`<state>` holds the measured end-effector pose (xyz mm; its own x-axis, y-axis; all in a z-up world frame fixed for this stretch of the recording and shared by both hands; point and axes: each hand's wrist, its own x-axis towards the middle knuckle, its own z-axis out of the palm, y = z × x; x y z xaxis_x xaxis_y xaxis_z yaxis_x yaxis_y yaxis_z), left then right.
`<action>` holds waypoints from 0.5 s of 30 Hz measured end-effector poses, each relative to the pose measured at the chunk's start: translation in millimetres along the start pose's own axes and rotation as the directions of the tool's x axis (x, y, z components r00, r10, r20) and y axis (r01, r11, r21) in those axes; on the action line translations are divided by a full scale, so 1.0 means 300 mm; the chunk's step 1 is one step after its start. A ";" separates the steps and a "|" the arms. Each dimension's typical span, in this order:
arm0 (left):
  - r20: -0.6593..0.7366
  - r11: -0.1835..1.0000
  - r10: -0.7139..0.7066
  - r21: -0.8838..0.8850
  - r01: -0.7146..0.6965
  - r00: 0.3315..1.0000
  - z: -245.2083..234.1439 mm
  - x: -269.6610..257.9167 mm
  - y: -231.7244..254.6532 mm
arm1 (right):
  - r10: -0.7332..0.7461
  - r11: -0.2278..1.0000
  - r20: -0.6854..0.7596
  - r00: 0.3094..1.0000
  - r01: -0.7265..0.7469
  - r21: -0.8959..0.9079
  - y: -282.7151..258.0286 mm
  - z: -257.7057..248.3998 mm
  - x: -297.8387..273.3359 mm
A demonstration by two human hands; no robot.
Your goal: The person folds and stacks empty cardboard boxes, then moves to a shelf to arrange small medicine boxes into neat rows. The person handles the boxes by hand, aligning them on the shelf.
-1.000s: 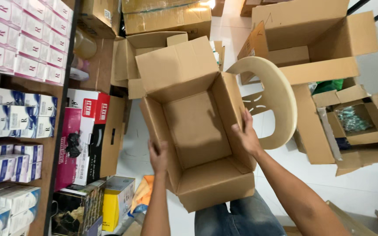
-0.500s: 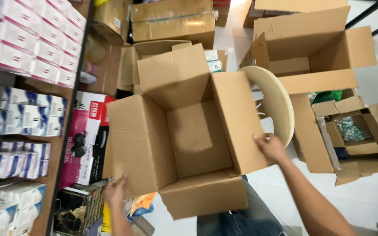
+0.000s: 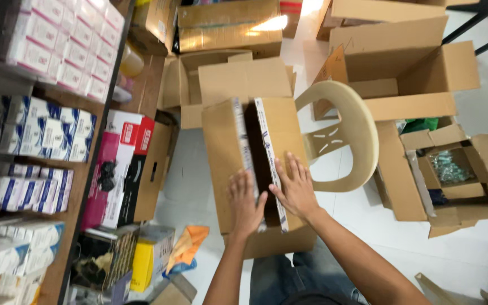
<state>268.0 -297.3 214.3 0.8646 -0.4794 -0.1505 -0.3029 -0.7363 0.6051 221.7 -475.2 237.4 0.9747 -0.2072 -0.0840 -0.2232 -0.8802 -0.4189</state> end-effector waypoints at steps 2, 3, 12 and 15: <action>0.024 0.994 0.015 0.107 -0.017 1.000 0.045 0.012 -0.012 | 0.025 0.999 0.077 0.997 -0.021 -0.048 0.006 0.087 -0.008; 0.016 0.990 0.017 0.141 -0.019 1.000 0.068 0.024 -0.023 | 0.037 0.997 0.111 0.993 -0.029 -0.074 0.014 0.126 -0.006; 0.064 0.957 0.083 0.274 -0.098 0.994 0.243 0.002 -0.135 | 0.104 0.966 0.045 0.994 -0.090 -0.241 0.048 0.361 -0.036; 0.055 0.955 0.075 0.282 -0.088 0.996 0.269 0.021 -0.157 | 0.109 0.963 0.065 0.992 -0.089 -0.254 0.047 0.388 -0.023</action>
<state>255.4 -304.3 121.8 0.8160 -0.5590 -0.1470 -0.4784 -0.7960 0.3709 213.3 -436.5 126.9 0.9433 -0.2737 -0.1876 -0.3051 -0.9377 -0.1661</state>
